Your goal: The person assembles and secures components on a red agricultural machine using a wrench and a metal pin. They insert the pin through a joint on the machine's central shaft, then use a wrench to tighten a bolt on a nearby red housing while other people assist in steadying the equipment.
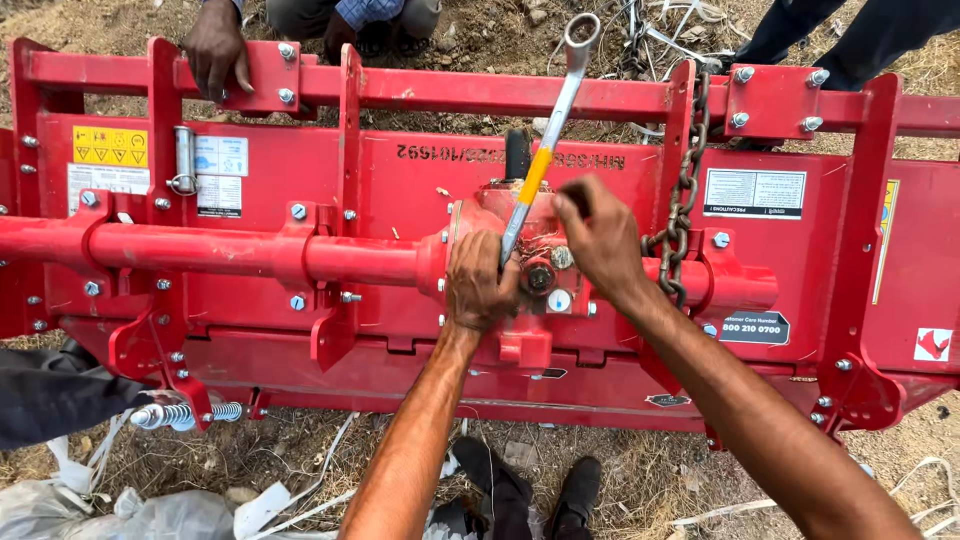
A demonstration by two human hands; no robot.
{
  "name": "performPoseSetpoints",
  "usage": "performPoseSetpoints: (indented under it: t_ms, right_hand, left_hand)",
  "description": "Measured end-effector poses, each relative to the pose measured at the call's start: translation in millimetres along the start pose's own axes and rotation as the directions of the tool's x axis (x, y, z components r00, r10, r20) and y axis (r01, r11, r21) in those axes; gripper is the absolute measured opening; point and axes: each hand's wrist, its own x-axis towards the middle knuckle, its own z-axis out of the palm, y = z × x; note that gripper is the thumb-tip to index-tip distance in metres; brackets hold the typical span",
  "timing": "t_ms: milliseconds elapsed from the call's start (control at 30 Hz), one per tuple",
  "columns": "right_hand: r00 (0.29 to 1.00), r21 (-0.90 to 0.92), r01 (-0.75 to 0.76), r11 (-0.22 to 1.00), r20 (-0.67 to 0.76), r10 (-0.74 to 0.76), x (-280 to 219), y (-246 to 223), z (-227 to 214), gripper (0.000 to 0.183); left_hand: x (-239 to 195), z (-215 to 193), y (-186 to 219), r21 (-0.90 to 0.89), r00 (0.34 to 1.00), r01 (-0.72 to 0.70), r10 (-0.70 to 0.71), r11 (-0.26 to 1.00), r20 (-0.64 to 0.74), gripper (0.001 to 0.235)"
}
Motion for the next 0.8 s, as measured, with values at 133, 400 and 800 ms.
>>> performPoseSetpoints:
  t_ms: [133, 400, 800]
  right_hand:
    - [0.946, -0.476, 0.251, 0.843, 0.303, -0.111, -49, 14, 14, 0.033]
    - [0.894, -0.458, 0.433, 0.776, 0.332, -0.302, -54, 38, 36, 0.028]
    - [0.883, -0.476, 0.404, 0.781, 0.428, -0.195, -39, 31, 38, 0.033]
  left_hand:
    - [-1, 1, 0, 0.040, 0.998, -0.055, 0.056, 0.998, -0.007, 0.020]
    - [-2, 3, 2, 0.060, 0.997, -0.057, 0.060, 0.997, -0.057, 0.018]
    - [-1, 2, 4, 0.096, 0.991, -0.108, 0.114, 0.989, -0.063, 0.022]
